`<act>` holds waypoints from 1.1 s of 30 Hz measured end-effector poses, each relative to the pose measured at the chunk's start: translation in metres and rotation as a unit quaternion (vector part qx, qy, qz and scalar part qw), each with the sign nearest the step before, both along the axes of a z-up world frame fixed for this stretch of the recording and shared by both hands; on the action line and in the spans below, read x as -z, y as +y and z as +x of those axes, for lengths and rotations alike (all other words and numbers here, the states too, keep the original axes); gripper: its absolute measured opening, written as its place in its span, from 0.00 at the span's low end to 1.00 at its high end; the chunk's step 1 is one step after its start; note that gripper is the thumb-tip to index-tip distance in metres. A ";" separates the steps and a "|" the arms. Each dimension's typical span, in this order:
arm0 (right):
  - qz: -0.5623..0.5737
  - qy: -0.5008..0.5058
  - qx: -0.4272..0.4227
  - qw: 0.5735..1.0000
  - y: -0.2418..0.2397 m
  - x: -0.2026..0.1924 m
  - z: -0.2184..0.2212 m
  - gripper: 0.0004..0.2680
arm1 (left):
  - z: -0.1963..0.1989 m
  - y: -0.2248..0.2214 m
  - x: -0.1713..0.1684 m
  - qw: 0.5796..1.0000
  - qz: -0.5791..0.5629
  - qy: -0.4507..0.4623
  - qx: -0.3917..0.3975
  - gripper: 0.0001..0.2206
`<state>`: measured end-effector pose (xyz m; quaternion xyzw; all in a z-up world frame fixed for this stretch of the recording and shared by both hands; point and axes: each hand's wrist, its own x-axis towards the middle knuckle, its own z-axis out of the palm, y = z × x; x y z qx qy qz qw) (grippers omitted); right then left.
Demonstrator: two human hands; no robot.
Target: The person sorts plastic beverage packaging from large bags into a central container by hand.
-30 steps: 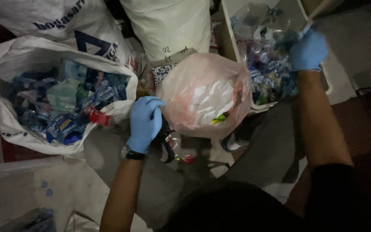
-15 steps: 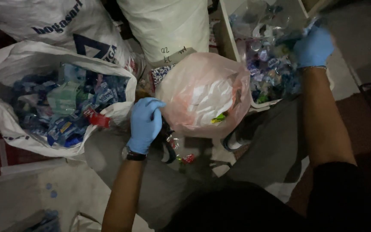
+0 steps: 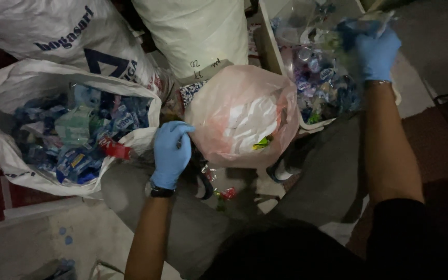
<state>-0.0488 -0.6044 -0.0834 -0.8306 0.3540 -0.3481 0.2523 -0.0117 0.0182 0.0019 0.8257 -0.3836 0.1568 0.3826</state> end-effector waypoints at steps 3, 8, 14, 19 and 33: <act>0.154 -0.005 -0.104 0.983 0.079 -0.054 -0.022 0.05 | -0.002 0.000 0.001 1.000 0.000 -0.003 -0.003 0.13; 0.329 -0.015 -0.316 0.889 0.200 -0.141 -0.019 0.06 | -0.001 -0.003 0.011 1.000 -0.006 -0.004 0.005 0.12; 0.327 0.171 -0.366 0.854 0.250 -0.133 -0.017 0.09 | 0.002 -0.008 0.023 0.999 -0.015 -0.039 -0.011 0.10; 0.392 0.144 -0.498 0.760 0.273 -0.107 -0.017 0.12 | 0.000 -0.009 0.029 0.999 -0.028 0.012 0.022 0.10; 0.159 0.157 -0.436 0.872 0.255 -0.117 -0.005 0.10 | -0.005 -0.038 -0.005 0.983 -0.071 0.161 0.044 0.10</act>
